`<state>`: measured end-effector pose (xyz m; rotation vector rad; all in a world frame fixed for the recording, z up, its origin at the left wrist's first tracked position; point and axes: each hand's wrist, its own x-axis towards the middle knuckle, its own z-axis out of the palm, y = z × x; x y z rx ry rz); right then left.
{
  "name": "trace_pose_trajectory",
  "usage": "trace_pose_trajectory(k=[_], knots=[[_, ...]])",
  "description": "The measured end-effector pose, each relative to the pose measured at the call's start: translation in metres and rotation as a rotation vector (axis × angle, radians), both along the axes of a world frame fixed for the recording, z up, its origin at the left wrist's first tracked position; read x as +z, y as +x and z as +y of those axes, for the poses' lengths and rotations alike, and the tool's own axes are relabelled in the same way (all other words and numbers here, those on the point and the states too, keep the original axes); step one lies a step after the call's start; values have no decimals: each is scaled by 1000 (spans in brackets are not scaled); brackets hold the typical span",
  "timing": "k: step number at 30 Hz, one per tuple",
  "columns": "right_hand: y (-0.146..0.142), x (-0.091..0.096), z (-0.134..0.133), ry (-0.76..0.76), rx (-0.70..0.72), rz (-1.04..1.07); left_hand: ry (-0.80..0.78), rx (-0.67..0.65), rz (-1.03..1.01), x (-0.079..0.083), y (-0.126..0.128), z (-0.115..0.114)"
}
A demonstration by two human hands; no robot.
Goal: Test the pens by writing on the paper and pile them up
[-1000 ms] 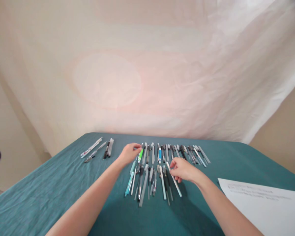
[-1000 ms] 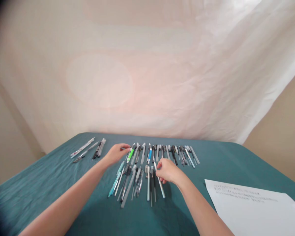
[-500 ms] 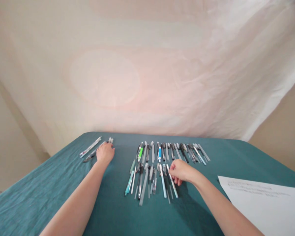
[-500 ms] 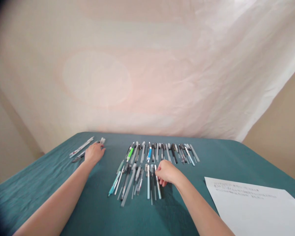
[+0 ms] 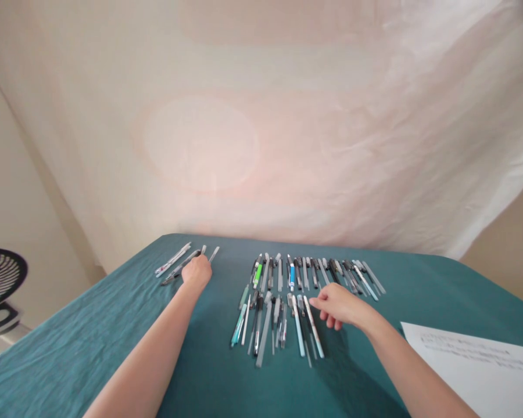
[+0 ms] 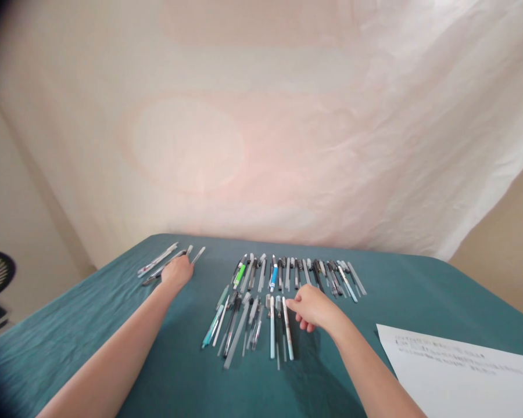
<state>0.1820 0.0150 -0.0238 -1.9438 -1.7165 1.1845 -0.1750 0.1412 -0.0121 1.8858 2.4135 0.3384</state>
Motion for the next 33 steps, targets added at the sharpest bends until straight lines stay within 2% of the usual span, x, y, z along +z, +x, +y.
trace_pose_trajectory(k=[4, 9, 13, 15, 18, 21, 24, 28, 33], knots=[[1, 7, 0, 129, -20, 49, -15, -202, -154, 19, 23, -9], [-5, 23, 0, 356, -78, 301, -108, -616, -438, 42, 86, -49], [-6, 33, 0, 416, -195, 632, -237, -835, -614, 46, 132, -92], [-5, 35, 0, 431, -201, 713, -381, -935, -863, 41, 146, -107], [-3, 37, 0, 436, -189, 722, -577, -894, -1151, 32, 163, -120], [-5, 37, -2, 422, -168, 659, -745, -721, -1500, 26, 181, -125], [-7, 37, -3, 413, -161, 605, -736, -591, -1714, 25, 201, -128], [-7, 38, -4, 440, -198, 601, -615, -537, -1762, 26, 218, -127], [-7, 38, -4, 427, -151, 595, -545, -573, -1721, 22, 216, -120]])
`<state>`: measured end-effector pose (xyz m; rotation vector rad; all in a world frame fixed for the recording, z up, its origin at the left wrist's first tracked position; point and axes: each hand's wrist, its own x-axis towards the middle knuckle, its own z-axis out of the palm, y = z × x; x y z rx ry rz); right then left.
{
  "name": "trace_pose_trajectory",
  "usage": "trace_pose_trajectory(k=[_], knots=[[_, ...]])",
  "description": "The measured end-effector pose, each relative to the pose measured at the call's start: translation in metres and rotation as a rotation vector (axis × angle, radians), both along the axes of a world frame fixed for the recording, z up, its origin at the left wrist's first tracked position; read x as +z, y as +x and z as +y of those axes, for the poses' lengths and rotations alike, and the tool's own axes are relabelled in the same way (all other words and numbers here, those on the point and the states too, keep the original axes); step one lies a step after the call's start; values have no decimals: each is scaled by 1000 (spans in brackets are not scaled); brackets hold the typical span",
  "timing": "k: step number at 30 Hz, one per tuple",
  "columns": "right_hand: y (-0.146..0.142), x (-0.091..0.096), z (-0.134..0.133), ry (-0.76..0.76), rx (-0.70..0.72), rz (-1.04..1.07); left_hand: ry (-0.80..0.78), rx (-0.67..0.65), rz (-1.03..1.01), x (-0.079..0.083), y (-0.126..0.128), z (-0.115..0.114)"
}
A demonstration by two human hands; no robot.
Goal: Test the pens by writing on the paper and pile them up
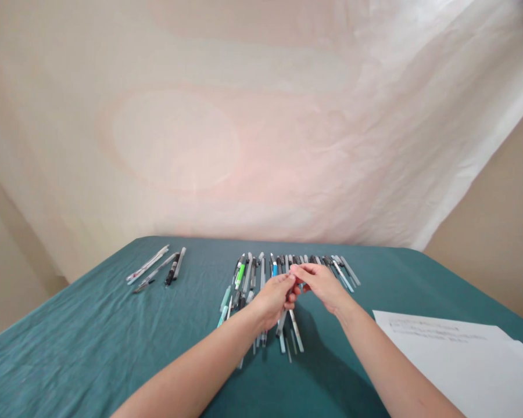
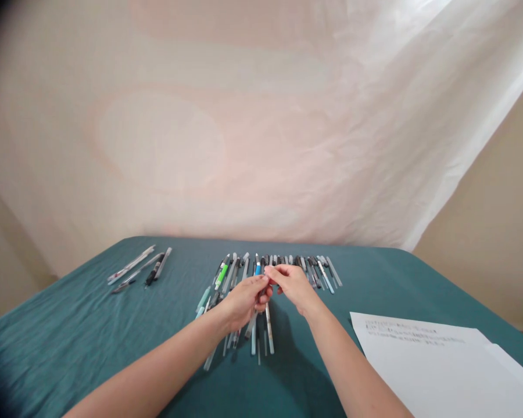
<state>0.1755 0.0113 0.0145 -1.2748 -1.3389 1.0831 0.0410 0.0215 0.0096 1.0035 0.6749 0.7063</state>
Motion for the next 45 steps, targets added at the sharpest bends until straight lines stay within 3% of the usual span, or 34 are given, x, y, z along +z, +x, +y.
trace_pose_trajectory(k=[8, 16, 20, 23, 26, 30, 35, 45], knots=[[-4, -5, 2, 5, -39, -13, 93, -39, 95, -8, -10, 6], [-2, -10, 4, -26, -60, 113, 133, -63, 156, -4, -9, -1], [2, -8, 6, -66, -46, 146, 171, -1, 188, -5, -6, -6], [8, -9, 9, -63, -129, 167, 169, 62, 183, -9, -5, -4], [16, -15, 13, -63, -185, 77, 135, 98, 159, -14, -7, 1], [21, -35, 15, -154, -71, -178, 96, 146, 126, -14, -10, 7], [14, -57, 16, -218, -12, -306, 69, 183, 82, -11, -12, 9], [10, -57, 18, -178, -41, -439, 31, 227, -19, -15, -11, 10]])
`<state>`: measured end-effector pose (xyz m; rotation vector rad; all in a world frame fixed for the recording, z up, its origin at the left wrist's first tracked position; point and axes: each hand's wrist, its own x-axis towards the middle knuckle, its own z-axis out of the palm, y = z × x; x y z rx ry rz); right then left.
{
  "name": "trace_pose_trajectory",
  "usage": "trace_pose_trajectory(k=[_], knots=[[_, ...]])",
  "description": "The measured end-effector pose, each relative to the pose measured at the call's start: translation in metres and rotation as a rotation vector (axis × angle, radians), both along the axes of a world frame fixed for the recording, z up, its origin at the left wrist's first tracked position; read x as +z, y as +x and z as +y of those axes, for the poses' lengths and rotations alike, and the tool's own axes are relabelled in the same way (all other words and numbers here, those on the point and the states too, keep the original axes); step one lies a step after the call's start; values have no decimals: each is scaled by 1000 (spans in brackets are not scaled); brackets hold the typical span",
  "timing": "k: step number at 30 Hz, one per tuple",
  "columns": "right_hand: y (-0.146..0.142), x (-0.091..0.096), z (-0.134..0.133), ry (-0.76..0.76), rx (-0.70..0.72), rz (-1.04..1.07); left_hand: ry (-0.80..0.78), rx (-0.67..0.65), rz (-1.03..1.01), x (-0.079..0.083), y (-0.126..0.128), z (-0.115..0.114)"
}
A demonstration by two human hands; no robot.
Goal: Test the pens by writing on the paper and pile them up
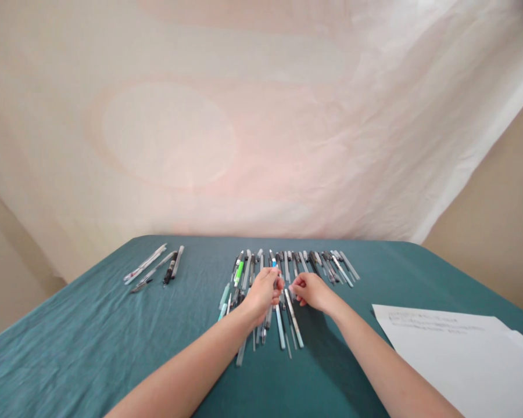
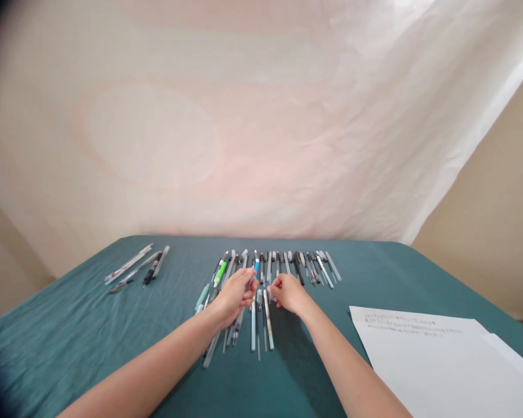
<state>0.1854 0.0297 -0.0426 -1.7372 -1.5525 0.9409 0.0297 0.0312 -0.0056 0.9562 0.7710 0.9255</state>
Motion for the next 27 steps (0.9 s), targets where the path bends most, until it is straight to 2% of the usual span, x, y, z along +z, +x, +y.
trace_pose_trajectory(k=[5, 11, 16, 22, 27], knots=[[-6, 24, -8, 54, 36, 28, 42, 29, -136, 4, 1, 1], [-25, 53, -29, -158, 424, 443, 139, 106, -312, 17, -1, -1], [-31, 55, -38, -225, 565, 557, 186, 171, -408, 24, -6, 5], [-26, 54, -36, -218, 533, 554, 220, 248, -379, 25, -12, 10], [-17, 59, -30, -171, 457, 585, 221, 116, -288, 20, -11, 5]])
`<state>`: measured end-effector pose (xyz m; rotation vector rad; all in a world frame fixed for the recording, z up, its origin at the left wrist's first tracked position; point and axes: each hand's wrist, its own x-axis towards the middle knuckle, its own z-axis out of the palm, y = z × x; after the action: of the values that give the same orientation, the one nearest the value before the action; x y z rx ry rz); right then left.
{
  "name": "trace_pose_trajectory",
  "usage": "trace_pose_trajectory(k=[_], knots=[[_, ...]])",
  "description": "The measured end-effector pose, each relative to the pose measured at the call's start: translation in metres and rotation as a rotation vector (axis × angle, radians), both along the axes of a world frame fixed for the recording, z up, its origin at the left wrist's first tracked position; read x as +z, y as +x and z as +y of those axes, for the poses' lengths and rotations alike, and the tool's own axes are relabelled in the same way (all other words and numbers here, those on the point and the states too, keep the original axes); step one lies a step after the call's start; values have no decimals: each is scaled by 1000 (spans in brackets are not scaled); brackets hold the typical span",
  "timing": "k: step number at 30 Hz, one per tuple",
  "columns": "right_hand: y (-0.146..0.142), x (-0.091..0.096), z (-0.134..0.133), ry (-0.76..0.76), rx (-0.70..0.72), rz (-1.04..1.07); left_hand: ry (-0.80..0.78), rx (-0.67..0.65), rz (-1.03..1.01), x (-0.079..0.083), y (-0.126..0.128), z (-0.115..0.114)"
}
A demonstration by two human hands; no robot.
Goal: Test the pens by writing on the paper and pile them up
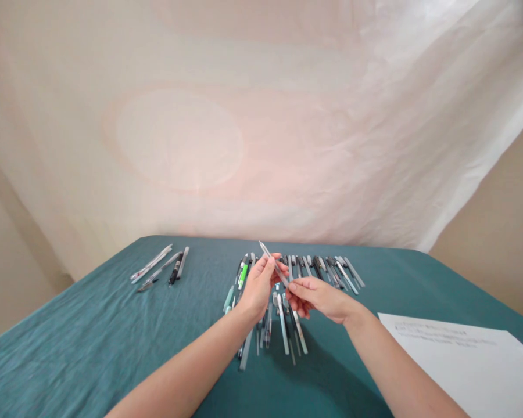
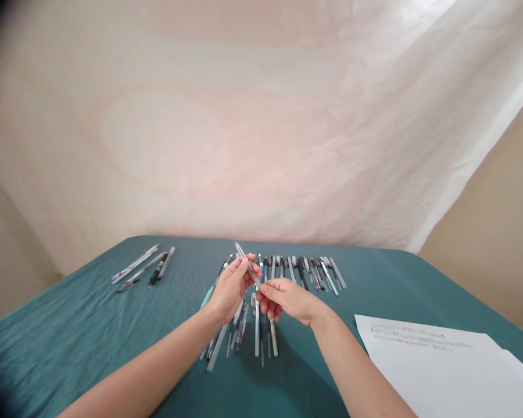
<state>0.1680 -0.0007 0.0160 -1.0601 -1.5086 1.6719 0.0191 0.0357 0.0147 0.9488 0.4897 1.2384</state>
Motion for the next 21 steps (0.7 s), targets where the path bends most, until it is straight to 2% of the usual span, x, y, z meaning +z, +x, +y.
trace_pose_trajectory(k=[5, 12, 21], knots=[[7, -4, 6, 34, -165, -33, -38, -40, -22, -3, 2, 0], [-8, -11, 10, 195, -420, -101, -81, 5, -66, -10, -3, 9], [-11, -8, 3, 421, -500, -389, -121, -10, -55, -13, -5, 9]])
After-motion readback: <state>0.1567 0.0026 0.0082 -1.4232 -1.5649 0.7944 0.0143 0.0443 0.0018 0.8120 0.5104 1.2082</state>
